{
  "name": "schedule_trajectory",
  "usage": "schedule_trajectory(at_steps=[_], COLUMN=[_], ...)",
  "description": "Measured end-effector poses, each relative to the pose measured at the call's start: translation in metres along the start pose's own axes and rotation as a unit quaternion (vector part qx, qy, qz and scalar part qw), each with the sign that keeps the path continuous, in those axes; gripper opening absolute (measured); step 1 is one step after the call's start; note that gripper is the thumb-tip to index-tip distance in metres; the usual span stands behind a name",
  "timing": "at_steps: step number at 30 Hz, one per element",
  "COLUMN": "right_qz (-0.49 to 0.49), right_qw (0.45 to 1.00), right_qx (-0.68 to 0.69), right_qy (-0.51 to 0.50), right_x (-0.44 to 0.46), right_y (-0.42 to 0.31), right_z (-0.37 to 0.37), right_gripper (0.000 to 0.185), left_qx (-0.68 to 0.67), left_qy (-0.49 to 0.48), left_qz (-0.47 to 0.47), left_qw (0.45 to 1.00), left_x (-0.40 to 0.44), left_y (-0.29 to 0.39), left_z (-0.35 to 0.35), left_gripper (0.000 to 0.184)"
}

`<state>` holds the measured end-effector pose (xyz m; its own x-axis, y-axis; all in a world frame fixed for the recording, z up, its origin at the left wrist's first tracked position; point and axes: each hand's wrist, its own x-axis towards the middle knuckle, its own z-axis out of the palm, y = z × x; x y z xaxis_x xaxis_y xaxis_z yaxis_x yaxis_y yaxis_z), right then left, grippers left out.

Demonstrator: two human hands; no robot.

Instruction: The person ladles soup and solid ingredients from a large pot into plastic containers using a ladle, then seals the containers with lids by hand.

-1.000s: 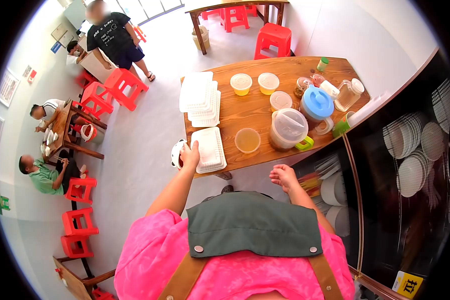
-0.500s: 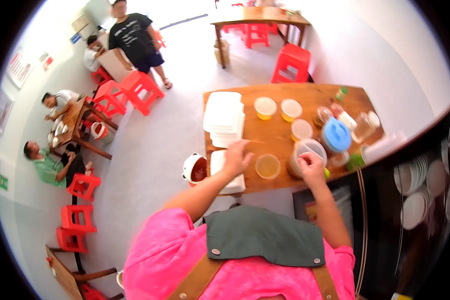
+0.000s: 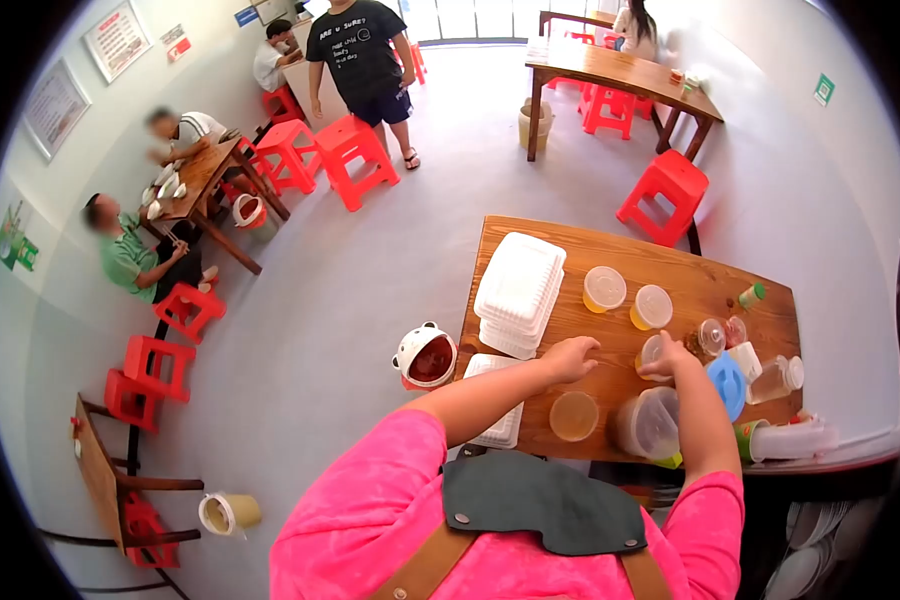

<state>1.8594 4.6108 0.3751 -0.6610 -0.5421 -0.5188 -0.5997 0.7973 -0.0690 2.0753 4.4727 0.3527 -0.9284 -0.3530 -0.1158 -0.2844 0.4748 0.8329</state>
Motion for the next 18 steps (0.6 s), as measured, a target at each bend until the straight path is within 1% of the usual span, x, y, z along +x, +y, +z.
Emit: schedule_trajectory(at_steps=[1,3,5,6,8,10,11,13,14,15,16,17,18], right_qz=[-0.024,-0.031,-0.04,-0.042,-0.085,-0.103,-0.12,-0.142,-0.162,-0.183,-0.179,-0.179,-0.183], right_qw=[0.999,0.998,0.997,0.997,0.992,0.988,0.984,0.982,0.98,0.978,0.977,0.977,0.976], right_qx=[-0.024,-0.026,-0.044,-0.047,-0.083,-0.1,-0.118,-0.113,-0.108,-0.103,-0.11,-0.111,-0.115], right_qy=[-0.035,-0.052,-0.04,-0.042,-0.038,-0.048,-0.056,-0.052,-0.037,-0.021,-0.028,-0.03,-0.023], right_x=[0.001,0.002,0.0,0.0,-0.001,-0.005,-0.004,0.0,-0.002,-0.003,-0.006,-0.005,-0.003], right_y=[-0.001,-0.003,-0.014,-0.02,-0.035,-0.055,-0.065,-0.079,-0.088,-0.097,-0.105,-0.109,-0.111], right_z=[0.001,-0.002,-0.002,-0.001,0.003,0.004,0.001,0.007,0.009,0.011,0.011,0.014,0.018], right_gripper=[0.111,0.115,0.107,0.107,0.101,0.1,0.099,0.1,0.1,0.1,0.1,0.1,0.099], left_qx=[0.011,0.005,-0.001,0.009,0.019,0.034,0.035,0.043,0.043,-0.033,-0.109,-0.111,-0.143], left_qy=[-0.008,-0.013,-0.018,-0.026,-0.033,-0.048,-0.044,-0.011,-0.011,-0.03,-0.049,-0.049,-0.043], left_qz=[-0.002,-0.012,-0.02,-0.026,-0.031,-0.037,-0.036,-0.006,-0.007,0.027,0.061,0.06,0.063], left_qw=[1.0,1.0,1.0,0.999,0.999,0.998,0.998,0.999,0.999,0.999,0.991,0.991,0.987], left_x=[0.004,0.011,0.02,0.026,0.037,0.046,0.053,0.055,0.057,0.059,0.06,0.059,0.057], left_y=[0.001,-0.002,-0.011,-0.019,-0.032,-0.046,-0.053,-0.06,-0.06,-0.06,-0.057,-0.056,-0.055], left_z=[0.002,0.006,0.009,0.012,0.02,0.026,0.029,0.035,0.033,0.031,0.028,0.027,0.025], left_gripper=[0.037,0.037,0.037,0.038,0.038,0.05,0.05,0.063,0.063,0.069,0.074,0.074,0.077])
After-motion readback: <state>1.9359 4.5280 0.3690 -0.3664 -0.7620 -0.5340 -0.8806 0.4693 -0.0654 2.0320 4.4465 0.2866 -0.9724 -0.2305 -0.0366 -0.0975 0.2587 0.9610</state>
